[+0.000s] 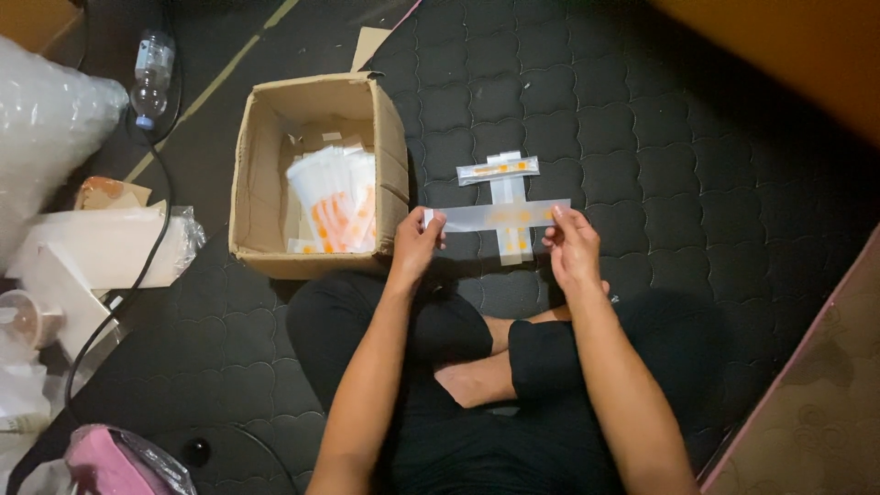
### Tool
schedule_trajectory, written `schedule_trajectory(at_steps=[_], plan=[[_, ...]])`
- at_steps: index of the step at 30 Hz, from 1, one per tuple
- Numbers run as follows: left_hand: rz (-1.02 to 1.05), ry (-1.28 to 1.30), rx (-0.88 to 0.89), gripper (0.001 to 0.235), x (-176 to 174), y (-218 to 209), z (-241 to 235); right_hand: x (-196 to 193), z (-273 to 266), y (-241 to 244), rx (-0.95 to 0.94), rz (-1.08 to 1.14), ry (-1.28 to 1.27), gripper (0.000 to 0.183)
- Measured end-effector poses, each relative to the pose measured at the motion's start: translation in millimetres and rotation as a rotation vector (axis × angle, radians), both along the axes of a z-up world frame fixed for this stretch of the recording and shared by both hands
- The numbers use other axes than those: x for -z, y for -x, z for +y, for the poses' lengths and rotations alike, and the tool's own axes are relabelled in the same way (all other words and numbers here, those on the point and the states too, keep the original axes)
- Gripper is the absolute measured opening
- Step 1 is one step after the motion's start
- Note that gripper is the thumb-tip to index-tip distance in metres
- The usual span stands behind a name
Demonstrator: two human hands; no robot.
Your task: The person picks up and handles plastic packaging sleeves one by one, turning them over to check the orange-and-white printed areas before stacking them on the floor.
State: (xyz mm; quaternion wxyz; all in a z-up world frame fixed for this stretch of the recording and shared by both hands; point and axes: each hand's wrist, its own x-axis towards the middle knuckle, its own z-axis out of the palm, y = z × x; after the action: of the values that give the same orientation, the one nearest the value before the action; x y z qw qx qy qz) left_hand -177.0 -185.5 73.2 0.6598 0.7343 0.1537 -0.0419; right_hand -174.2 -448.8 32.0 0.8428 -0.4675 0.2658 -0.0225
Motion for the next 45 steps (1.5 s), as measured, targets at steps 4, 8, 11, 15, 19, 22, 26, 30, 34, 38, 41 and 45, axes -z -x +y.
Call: schedule_trajectory(at_steps=[4, 8, 11, 15, 19, 22, 26, 30, 34, 38, 41, 45], plan=[[-0.021, -0.251, 0.179, 0.01, -1.5, 10.7, 3.0, -23.2, 0.0, 3.0, 0.011, -0.014, 0.04, 0.007], [-0.002, -0.337, 0.771, 0.018, 7.8, 24.1, -12.5, -50.4, 8.7, 9.6, -0.03, -0.072, -0.034, 0.005], [0.091, -0.31, 0.938, 0.033, -32.5, 24.9, -21.2, -60.5, 23.6, 16.9, -0.195, -0.025, 0.192, 0.01], [-0.021, -0.041, 0.585, 0.036, -56.1, 13.8, -22.2, -31.3, 28.8, 17.5, -0.547, 0.084, 0.691, 0.021], [-0.033, 0.15, 0.436, 0.031, -34.9, 9.3, -33.4, -47.0, 37.7, 29.2, -0.618, -0.051, 0.503, 0.013], [0.003, 0.132, 0.367, 0.017, -12.1, 2.3, -38.5, -44.1, 37.5, 33.1, -0.692, -0.078, 0.292, 0.013], [-0.097, -0.014, 0.373, 0.014, -4.9, -21.3, -43.0, -41.2, 40.2, 35.2, -0.659, -0.104, 0.256, 0.013], [-0.245, -0.117, 0.322, 0.01, 1.8, -59.9, -46.2, -48.3, 42.2, 41.1, -0.676, -0.11, 0.234, 0.016], [-0.253, -0.115, 0.26, 0.014, -12.5, -86.0, -47.0, -42.9, 45.9, 63.2, -0.681, -0.032, 0.231, 0.018], [-0.24, -0.081, 0.208, 0.018, 8.5, -95.9, -36.1, -41.8, 54.6, 97.4, -0.84, 0.079, 0.171, 0.032], [-0.222, -0.062, 0.178, 0.019, 26.4, -93.2, -33.7, -26.0, 59.3, 111.6, -0.895, 0.08, 0.14, 0.041], [-0.193, -0.01, 0.131, 0.017, 12.2, -81.3, -39.6, -6.3, 61.9, 114.5, -0.907, 0.062, 0.119, 0.048]])
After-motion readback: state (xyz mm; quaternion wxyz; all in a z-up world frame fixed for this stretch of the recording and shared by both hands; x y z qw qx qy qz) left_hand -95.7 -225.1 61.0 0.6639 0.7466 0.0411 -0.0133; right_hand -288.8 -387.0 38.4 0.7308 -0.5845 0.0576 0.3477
